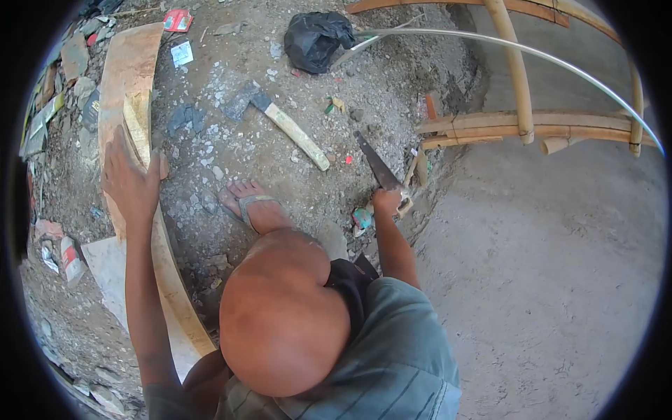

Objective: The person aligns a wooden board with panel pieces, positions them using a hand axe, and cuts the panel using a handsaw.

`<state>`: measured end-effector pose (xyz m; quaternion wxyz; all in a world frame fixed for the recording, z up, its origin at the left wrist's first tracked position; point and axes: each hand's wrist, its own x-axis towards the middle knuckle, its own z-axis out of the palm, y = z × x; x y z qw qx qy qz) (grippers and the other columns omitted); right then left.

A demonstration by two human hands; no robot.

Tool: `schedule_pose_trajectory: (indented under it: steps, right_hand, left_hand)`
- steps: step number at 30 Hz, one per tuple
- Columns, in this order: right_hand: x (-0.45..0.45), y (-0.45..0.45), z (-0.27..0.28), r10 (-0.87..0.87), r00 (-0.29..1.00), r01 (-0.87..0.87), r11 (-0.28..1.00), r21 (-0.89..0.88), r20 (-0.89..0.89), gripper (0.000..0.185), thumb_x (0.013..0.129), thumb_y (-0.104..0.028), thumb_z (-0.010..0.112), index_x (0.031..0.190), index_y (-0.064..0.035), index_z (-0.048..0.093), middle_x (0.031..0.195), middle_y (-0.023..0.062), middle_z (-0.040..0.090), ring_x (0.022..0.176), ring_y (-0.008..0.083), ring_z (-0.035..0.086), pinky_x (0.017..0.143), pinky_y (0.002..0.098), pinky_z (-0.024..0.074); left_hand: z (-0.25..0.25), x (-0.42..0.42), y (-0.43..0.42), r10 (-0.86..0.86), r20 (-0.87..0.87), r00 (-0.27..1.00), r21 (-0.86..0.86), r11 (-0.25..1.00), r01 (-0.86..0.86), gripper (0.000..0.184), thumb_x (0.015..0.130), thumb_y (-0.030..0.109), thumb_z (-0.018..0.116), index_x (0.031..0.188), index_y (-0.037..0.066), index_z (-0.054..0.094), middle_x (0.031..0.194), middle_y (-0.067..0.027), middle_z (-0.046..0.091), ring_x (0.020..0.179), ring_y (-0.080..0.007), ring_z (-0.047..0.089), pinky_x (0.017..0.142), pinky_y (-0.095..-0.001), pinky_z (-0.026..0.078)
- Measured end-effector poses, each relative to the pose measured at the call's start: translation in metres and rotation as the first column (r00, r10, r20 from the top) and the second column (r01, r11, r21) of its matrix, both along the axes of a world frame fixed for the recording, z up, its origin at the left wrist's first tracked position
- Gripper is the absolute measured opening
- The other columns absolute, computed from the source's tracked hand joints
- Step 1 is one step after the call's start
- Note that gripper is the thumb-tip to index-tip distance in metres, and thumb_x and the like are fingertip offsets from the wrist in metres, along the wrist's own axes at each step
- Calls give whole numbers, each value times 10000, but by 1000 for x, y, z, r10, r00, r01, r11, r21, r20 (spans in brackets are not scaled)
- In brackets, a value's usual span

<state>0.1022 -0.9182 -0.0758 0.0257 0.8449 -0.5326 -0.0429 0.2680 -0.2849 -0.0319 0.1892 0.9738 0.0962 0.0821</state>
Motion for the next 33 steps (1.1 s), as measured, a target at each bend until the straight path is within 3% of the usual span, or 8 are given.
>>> schedule_pose_trajectory:
  steps: [2,10,12,16,20,22,30,33]
  right_hand:
    - [-31,-53,-12,64,891,41,975,219,-450,640,844,-283,667,1406,7,564,1424,235,561,1353,464,493,1151,528,400]
    - [-86,-96,-39,550,559,-375,835,403,-620,834,791,-309,687,1476,93,433,1542,295,432,1429,519,358,1200,484,340]
    - [-115,-117,-53,393,882,-442,881,169,259,588,827,-166,640,1375,24,550,1343,241,633,1321,404,541,1179,494,347]
    - [-157,-262,-127,349,906,-250,897,363,-238,686,773,-172,665,1392,83,513,1341,223,641,1301,383,561,1139,412,406]
    - [-146,-197,-138,354,935,-353,935,30,-10,723,761,-232,682,1341,160,499,1344,262,617,1245,401,581,1090,424,441]
    - [-116,-153,-92,97,994,-108,940,324,52,965,739,-213,662,1509,194,245,1558,345,391,1448,446,408,1208,436,334]
    - [-108,-28,-7,210,970,-238,928,285,127,984,733,-328,759,1559,-15,325,1316,338,623,1239,477,606,1063,497,478]
    - [-97,28,31,282,936,-237,947,216,-212,860,724,-310,789,1476,-43,468,1232,295,680,1179,448,654,1008,494,513]
  left_hand:
    - [-4,0,3,-10,33,999,7,1000,10,859,877,401,732,1593,100,367,1579,-127,468,1497,-336,372,1181,-567,242]
    - [-6,-2,7,-25,52,998,6,1000,25,861,880,464,726,1588,111,386,1549,-166,489,1484,-355,384,1164,-603,234]
    - [-6,-2,3,-42,59,997,-4,999,43,864,877,474,726,1586,110,390,1539,-175,497,1480,-356,389,1160,-605,235]
    - [-3,0,3,-50,70,996,9,999,49,868,877,466,727,1589,102,387,1519,-218,504,1468,-366,403,1161,-599,234]
    - [-1,-1,2,-40,47,998,24,999,39,871,875,448,729,1590,93,382,1516,-243,498,1469,-378,400,1170,-595,227]
    - [-1,1,3,-38,44,998,30,999,36,870,874,442,729,1590,89,382,1513,-253,496,1471,-381,398,1173,-592,225]
    - [6,-2,-1,8,4,1000,-17,1000,-7,867,864,422,734,1586,85,393,1534,-220,493,1476,-371,397,1184,-581,223]
    - [14,1,0,31,-16,999,-81,996,-32,880,866,404,735,1600,97,360,1556,-171,485,1505,-346,353,1202,-586,203]
